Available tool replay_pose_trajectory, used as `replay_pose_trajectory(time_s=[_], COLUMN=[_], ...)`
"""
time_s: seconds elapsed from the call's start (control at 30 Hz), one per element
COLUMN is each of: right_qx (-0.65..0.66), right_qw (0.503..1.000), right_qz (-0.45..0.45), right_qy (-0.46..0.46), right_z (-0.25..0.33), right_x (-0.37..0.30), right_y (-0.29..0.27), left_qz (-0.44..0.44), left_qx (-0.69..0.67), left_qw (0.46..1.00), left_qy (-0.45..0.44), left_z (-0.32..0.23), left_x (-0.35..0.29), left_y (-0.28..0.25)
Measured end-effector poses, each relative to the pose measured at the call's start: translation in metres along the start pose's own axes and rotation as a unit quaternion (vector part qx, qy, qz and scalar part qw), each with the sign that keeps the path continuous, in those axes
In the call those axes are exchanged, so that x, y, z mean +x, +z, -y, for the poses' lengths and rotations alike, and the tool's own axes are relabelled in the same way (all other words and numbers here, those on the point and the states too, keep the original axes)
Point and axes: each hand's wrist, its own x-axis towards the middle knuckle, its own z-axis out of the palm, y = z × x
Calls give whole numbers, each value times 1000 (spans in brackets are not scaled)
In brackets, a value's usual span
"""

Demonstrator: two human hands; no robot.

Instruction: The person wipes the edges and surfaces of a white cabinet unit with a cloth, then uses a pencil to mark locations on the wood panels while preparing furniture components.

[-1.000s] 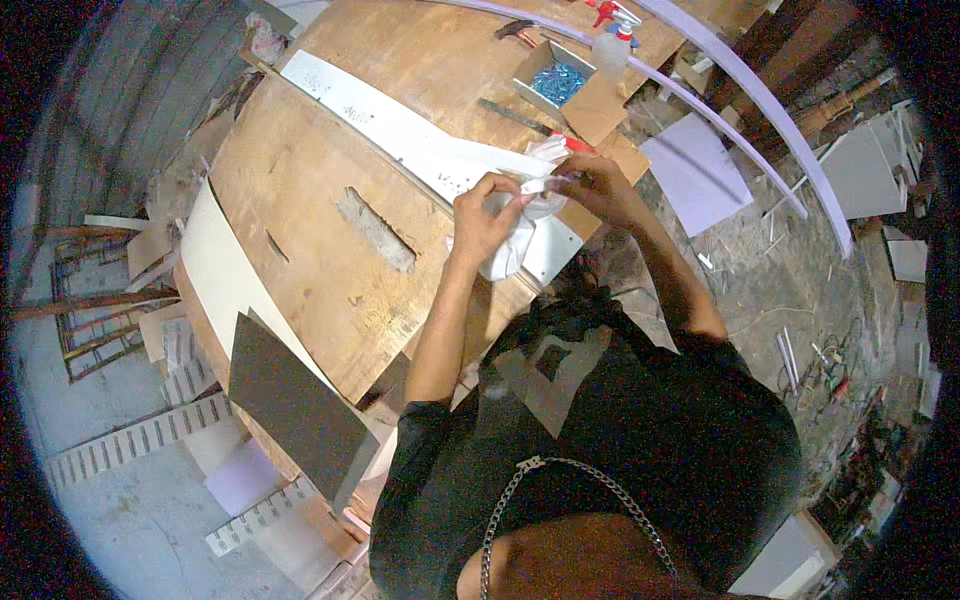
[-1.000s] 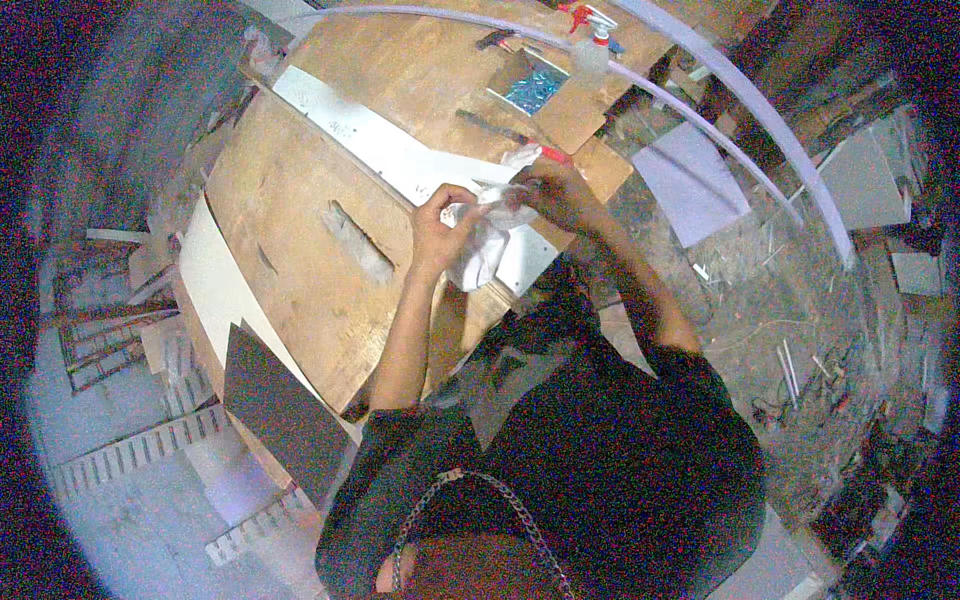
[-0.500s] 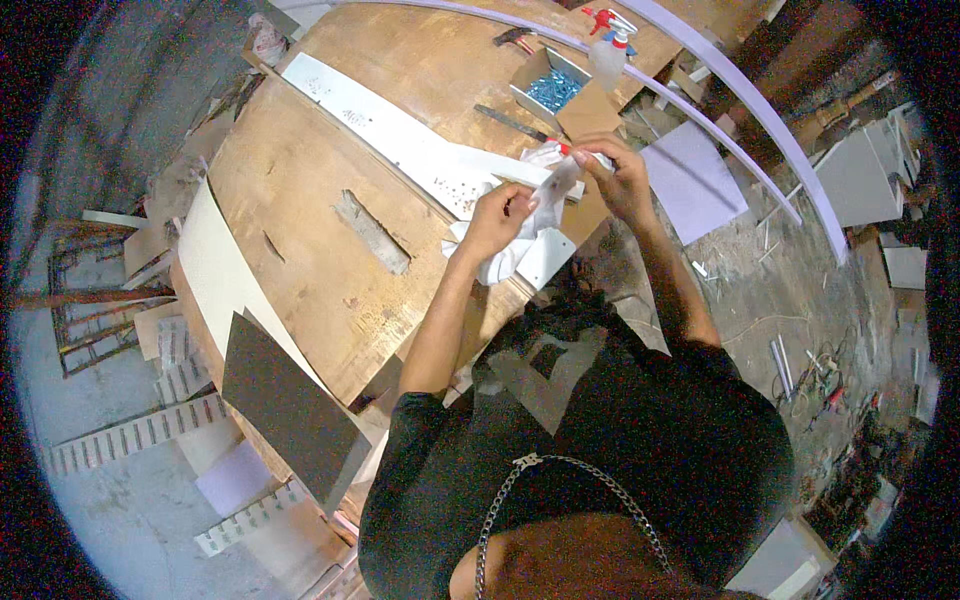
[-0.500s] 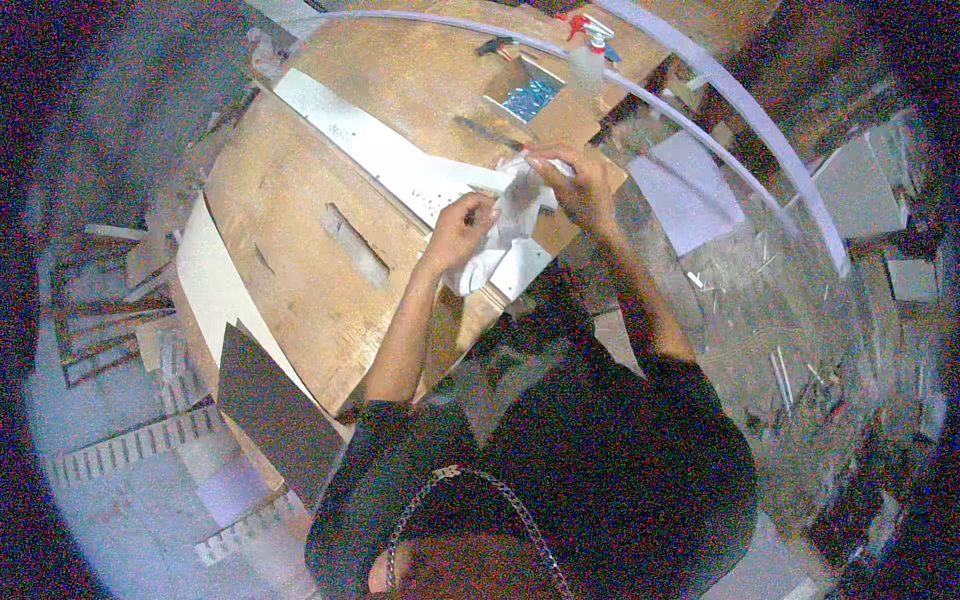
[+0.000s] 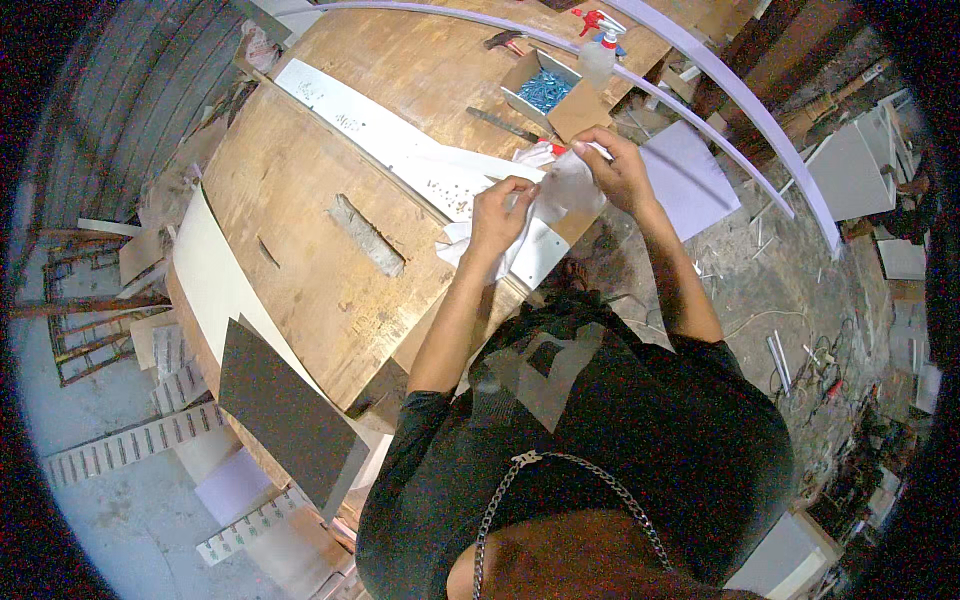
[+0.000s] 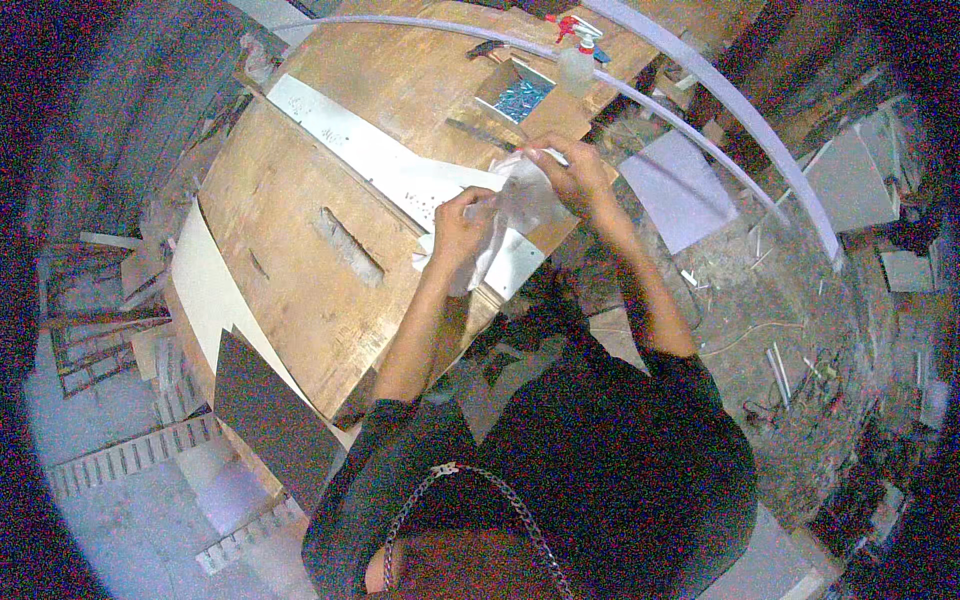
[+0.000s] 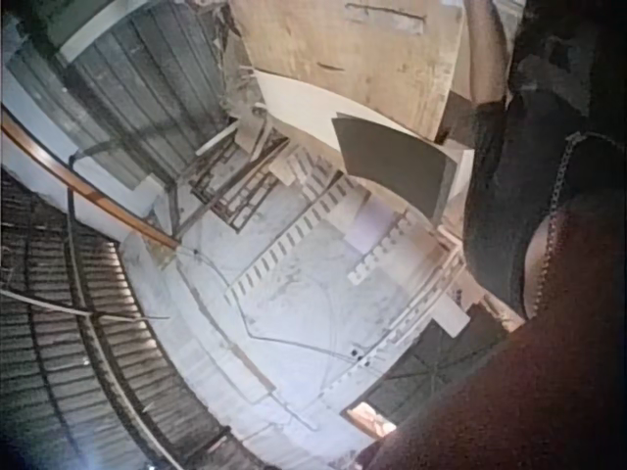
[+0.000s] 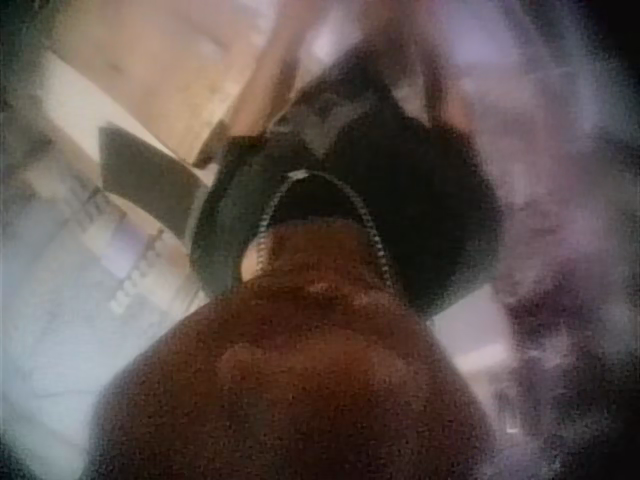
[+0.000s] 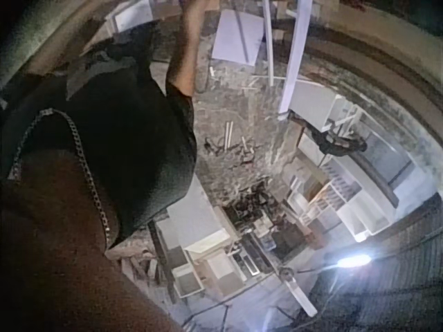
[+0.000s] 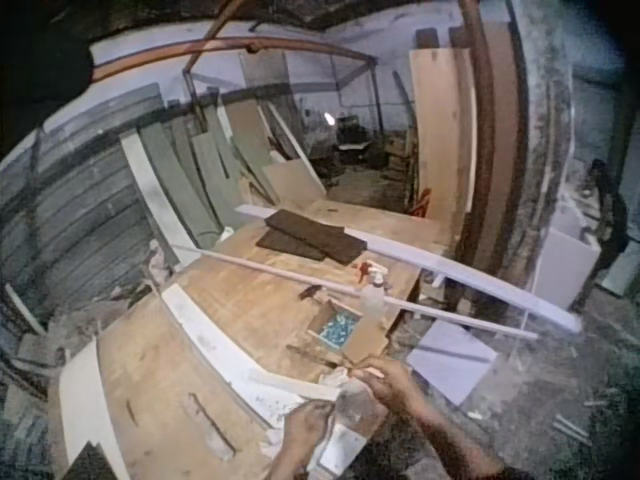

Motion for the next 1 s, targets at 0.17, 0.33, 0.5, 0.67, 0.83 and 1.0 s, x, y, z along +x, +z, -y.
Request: replay_pose_trajectory(time_s=[0.17, 0.33, 0.5, 0.67, 0.83, 1.0], right_qx=[-141, -198, -177, 94, -155, -79], right_qw=[989, 976, 969, 927, 931, 926], right_qz=[-49, -86, -167, -291, -299, -331], right_qy=[8, 17, -42, 217, 141, 166], right_z=[-33, -46, -54, -94, -57, -88], right_x=[1, 8, 15, 12, 34, 26], right_y=[13, 34, 40, 48, 53, 82], left_qz=[-45, -19, -85, -56, 96, 91], left_qx=[-52, 45, 29, 20, 184, 109], left_qw=[996, 999, 996, 997, 978, 989], left_qy=[52, -17, -22, -49, 14, 33], left_z=[-3, -6, 19, -1, 13, -11], left_x=[1, -3, -14, -7, -20, -39], left_y=[1, 9, 13, 16, 29, 13])
